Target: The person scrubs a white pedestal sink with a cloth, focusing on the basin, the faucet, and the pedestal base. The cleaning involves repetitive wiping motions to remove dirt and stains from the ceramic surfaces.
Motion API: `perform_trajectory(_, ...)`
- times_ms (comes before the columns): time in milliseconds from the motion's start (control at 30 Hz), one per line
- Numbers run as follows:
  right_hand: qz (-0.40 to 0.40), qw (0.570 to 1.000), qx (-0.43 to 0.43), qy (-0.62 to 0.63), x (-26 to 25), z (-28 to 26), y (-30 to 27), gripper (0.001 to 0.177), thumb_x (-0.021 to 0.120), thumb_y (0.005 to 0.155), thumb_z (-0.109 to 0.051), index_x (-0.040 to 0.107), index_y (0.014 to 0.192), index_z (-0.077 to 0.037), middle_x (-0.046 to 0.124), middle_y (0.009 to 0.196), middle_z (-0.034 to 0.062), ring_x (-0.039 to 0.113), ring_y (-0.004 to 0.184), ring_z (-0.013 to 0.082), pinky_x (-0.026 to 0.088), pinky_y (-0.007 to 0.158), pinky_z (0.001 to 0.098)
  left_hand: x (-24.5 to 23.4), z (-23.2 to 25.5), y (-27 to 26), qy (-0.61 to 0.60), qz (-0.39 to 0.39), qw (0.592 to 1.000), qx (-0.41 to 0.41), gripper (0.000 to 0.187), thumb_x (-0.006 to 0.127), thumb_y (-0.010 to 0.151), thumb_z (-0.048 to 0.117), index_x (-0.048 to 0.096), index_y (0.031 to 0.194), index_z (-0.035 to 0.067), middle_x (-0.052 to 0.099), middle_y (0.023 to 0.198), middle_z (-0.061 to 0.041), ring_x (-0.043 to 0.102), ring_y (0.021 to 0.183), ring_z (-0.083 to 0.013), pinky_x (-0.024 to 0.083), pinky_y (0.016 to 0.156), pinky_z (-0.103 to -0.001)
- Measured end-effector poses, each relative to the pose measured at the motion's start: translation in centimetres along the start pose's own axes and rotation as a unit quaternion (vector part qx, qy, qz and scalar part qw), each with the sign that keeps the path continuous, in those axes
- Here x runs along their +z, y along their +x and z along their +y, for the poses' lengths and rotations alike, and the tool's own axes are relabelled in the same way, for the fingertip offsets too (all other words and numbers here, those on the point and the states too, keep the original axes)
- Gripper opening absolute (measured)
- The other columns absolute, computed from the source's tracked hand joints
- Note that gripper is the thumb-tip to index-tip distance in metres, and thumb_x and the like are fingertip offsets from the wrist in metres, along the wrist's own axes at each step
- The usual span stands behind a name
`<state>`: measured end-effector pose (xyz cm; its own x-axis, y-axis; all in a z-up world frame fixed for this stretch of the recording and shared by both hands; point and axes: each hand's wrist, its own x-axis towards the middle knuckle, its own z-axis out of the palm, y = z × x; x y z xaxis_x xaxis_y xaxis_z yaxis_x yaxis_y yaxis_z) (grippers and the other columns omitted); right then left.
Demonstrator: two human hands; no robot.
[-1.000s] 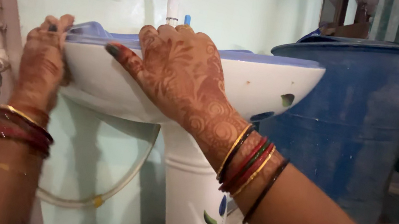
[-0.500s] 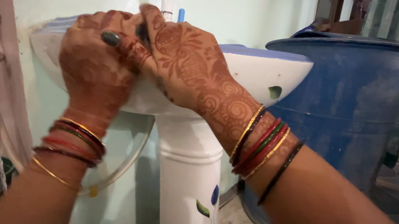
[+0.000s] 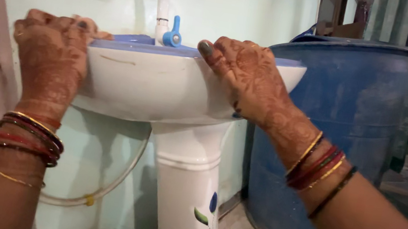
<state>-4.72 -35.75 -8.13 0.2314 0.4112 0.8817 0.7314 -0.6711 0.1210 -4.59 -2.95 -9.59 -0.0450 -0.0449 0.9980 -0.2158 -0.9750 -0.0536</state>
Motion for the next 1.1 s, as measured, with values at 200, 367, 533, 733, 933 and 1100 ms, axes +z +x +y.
perform_trajectory(200,-0.02,0.983,0.139,0.115,-0.9,-0.9,-0.3,0.075,0.024,0.097,-0.067,0.062,0.119,-0.007,0.073,0.083,0.0194,0.076,0.085,0.0295,0.059,0.08,0.0441,0.6,10.6,0.4,0.185,0.04,0.962,0.198,0.032,0.061,0.114,0.026,0.066,0.092,0.003,0.063,0.091,-0.015,0.06,0.089,-0.0302,0.05,0.083,-0.045)
perform_trajectory(367,-0.008,0.98,0.081,0.181,-1.1,-0.4,-0.1,0.082,0.025,0.098,-0.071,0.04,0.138,-0.001,0.078,0.097,0.0184,0.077,0.097,0.0306,0.058,0.085,0.042,-0.2,16.3,0.6,-0.039,0.002,0.982,0.187,0.019,0.062,0.1,0.023,0.067,0.096,0.005,0.064,0.092,-0.016,0.062,0.09,-0.0333,0.051,0.082,-0.047)
perform_trajectory(533,-0.008,0.983,0.081,0.163,-0.8,0.0,-0.1,0.085,0.027,0.099,-0.072,0.042,0.142,-0.001,0.077,0.104,0.0208,0.073,0.106,0.0351,0.055,0.092,0.0435,-0.9,11.9,1.0,0.007,-0.045,0.976,0.213,0.021,0.058,0.107,0.02,0.07,0.105,0.004,0.066,0.096,-0.016,0.063,0.089,-0.0318,0.053,0.083,-0.046)
perform_trajectory(733,-0.004,0.981,0.097,0.165,-0.6,-0.2,0.1,0.082,0.029,0.097,-0.07,0.045,0.141,-0.003,0.077,0.096,0.0221,0.074,0.099,0.0337,0.057,0.087,0.0452,-3.2,6.9,1.7,0.004,-0.133,0.99,0.048,0.035,0.054,0.114,0.029,0.074,0.104,0.003,0.07,0.097,-0.017,0.066,0.083,-0.0321,0.054,0.079,-0.046)
perform_trajectory(933,-0.026,0.968,0.184,0.17,-0.3,2.4,-0.3,0.075,0.024,0.103,-0.065,0.047,0.148,-0.009,0.073,0.089,0.0246,0.076,0.086,0.0352,0.059,0.076,0.046,-2.5,10.1,2.7,0.11,-0.111,0.981,0.114,0.04,0.054,0.112,0.032,0.077,0.091,0.006,0.071,0.08,-0.013,0.067,0.064,-0.0286,0.056,0.064,-0.044)
perform_trajectory(1100,0.039,0.945,0.178,0.271,-1.3,7.9,-2.5,0.071,0.027,0.102,-0.064,0.046,0.145,-0.01,0.072,0.122,0.0119,0.065,0.116,0.026,0.051,0.095,0.0375,1.1,16.9,3.7,0.151,-0.179,0.957,0.171,0.048,0.05,0.111,0.042,0.075,0.085,0.011,0.07,0.068,-0.009,0.068,0.061,-0.0265,0.056,0.055,-0.042)
